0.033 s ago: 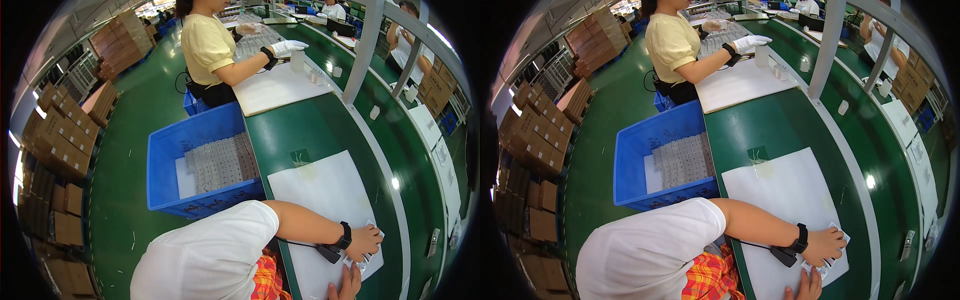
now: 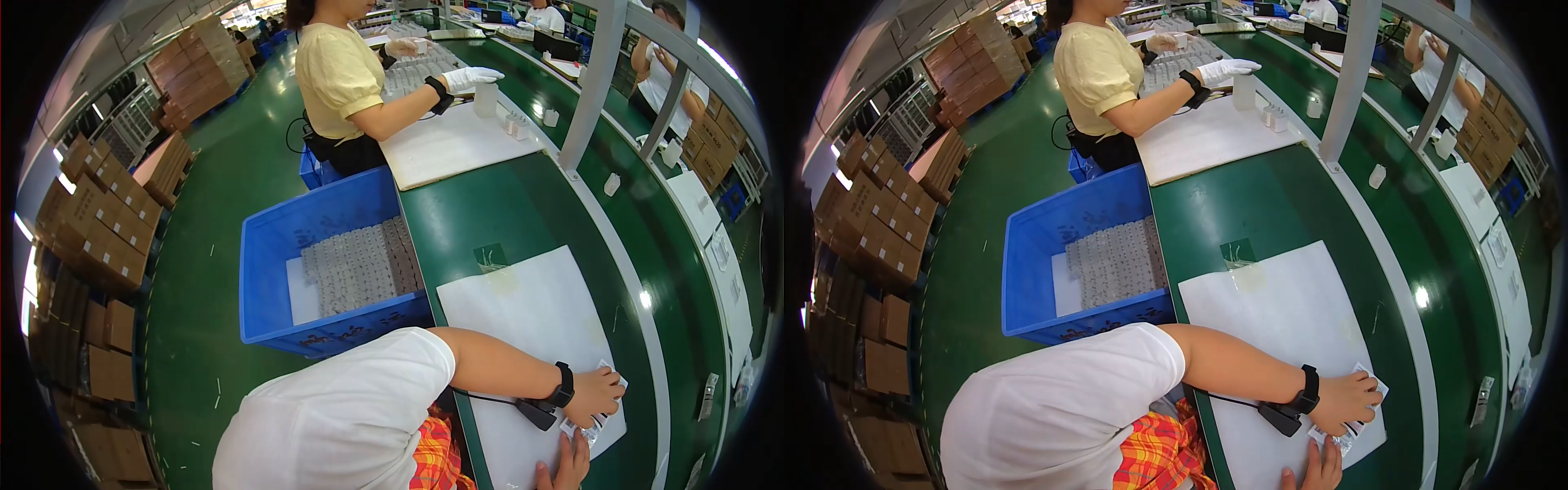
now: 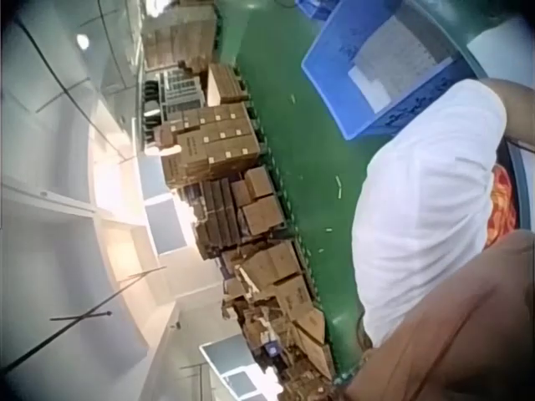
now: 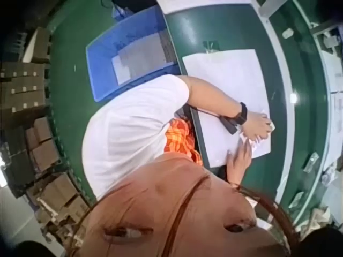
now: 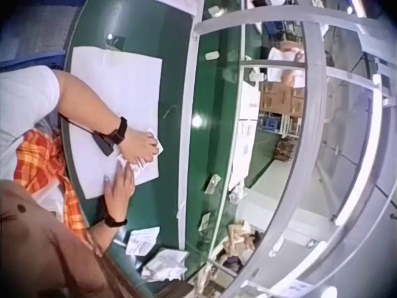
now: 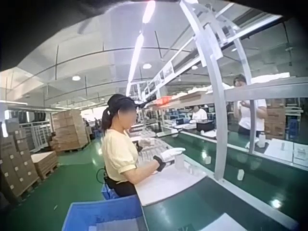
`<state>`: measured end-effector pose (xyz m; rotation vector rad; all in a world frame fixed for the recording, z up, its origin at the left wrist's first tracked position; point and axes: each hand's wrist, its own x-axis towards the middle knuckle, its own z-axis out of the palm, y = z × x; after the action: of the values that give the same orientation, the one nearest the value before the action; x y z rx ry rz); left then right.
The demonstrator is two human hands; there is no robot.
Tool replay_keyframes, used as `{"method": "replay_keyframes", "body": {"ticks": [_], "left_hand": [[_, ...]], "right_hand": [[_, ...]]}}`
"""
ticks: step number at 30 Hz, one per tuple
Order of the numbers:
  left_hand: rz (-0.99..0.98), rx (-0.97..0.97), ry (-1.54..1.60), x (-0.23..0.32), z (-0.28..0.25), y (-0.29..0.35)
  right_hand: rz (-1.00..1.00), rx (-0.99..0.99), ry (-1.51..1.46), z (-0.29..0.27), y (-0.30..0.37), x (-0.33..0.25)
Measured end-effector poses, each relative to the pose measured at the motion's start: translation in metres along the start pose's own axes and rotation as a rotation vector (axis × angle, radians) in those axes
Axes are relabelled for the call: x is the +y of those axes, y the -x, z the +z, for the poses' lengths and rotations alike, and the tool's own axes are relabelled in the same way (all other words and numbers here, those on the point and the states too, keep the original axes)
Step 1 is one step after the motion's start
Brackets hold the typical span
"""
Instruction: Packaging small items into plastic bags at a workstation.
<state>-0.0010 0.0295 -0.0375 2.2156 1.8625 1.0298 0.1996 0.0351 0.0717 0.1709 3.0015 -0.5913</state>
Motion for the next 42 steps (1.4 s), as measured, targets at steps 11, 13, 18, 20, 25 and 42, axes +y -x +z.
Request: {"method": "replay_keyframes", "body": {"ticks": [11, 13, 18, 20, 25, 42], "left_hand": [[-0.003, 0.008, 0.005, 0.0, -0.001, 0.0], [-0.007, 0.005, 0.0, 0.001, -0.003, 0.0], [-0.002, -0.011, -0.001, 0.002, -0.003, 0.0], [0.013, -0.013, -0.003, 0.006, -0.007, 0.0], [0.008, -0.001, -0.004, 0.006, -0.012, 0.007], [0.025, -0.138, 0.068, 0.011, -0.032, 0.001]], "right_hand": [[-0.031, 0.023, -0.015, 0.002, -0.001, 0.004], [-0.034, 0.023, -0.018, 0.001, -0.001, 0.004], [-0.012, 0.019, -0.042, 0.001, 0.0, 0.002], [0.013, 0.026, -0.038, 0.003, 0.004, 0.004], [0.001, 0.073, 0.011, 0.007, 0.003, 0.005], [0.166, -0.164, 0.227, -0.024, 0.001, -0.024]]}}
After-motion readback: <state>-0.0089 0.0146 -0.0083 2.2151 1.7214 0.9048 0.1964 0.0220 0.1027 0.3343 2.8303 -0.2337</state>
